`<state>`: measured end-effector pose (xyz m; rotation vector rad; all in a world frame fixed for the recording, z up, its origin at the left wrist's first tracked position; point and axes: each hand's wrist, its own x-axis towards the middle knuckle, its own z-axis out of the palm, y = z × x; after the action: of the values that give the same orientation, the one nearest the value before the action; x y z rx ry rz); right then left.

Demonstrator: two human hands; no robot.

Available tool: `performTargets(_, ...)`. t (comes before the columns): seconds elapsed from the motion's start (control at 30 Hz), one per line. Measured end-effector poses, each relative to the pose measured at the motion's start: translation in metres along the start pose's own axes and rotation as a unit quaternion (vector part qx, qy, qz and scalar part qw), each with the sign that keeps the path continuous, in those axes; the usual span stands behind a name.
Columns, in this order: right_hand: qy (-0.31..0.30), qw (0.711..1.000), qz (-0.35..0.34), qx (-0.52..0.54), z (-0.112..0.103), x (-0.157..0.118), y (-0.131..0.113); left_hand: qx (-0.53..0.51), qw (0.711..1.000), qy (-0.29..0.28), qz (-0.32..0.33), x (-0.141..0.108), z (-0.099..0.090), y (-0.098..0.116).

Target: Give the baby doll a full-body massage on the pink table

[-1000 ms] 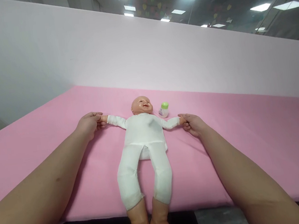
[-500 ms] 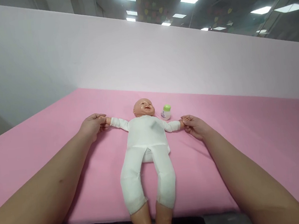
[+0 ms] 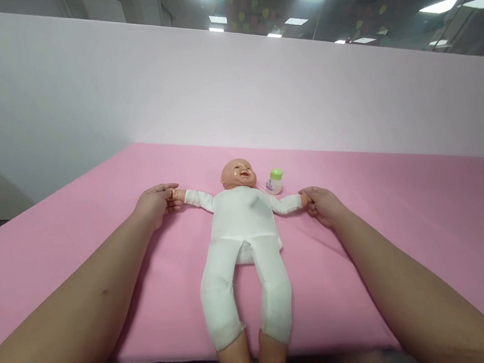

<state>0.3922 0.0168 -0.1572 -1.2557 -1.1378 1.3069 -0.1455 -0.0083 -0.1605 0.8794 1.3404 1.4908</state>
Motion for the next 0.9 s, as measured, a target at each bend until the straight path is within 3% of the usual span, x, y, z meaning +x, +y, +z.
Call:
performTargets(0.2, -0.044, 0.999, 0.014, 0.025, -0.005, -0.006, -0.006, -0.019, 0.999, -0.027, 0.010, -0.011, 0.003, 0.006)
performTargets(0.33, -0.108, 0.993, 0.004, 0.053, -0.009, -0.012, -0.010, -0.022, 0.999, -0.027, 0.011, -0.017, 0.006, 0.009)
performTargets(0.53, -0.136, 0.991, -0.016, 0.015, -0.005, -0.015, -0.012, -0.006, 1.000, -0.003, 0.008, -0.017, 0.006, 0.010)
performTargets(0.63, -0.125, 0.992, -0.012, -0.001, -0.003, -0.013, -0.010, -0.001, 1.000, 0.004, 0.008, -0.015, 0.005, 0.009)
performTargets(0.9, -0.029, 0.999, 0.013, 0.019, -0.001, 0.000, -0.002, 0.011, 1.000, 0.028, -0.006, -0.008, 0.006, 0.007)
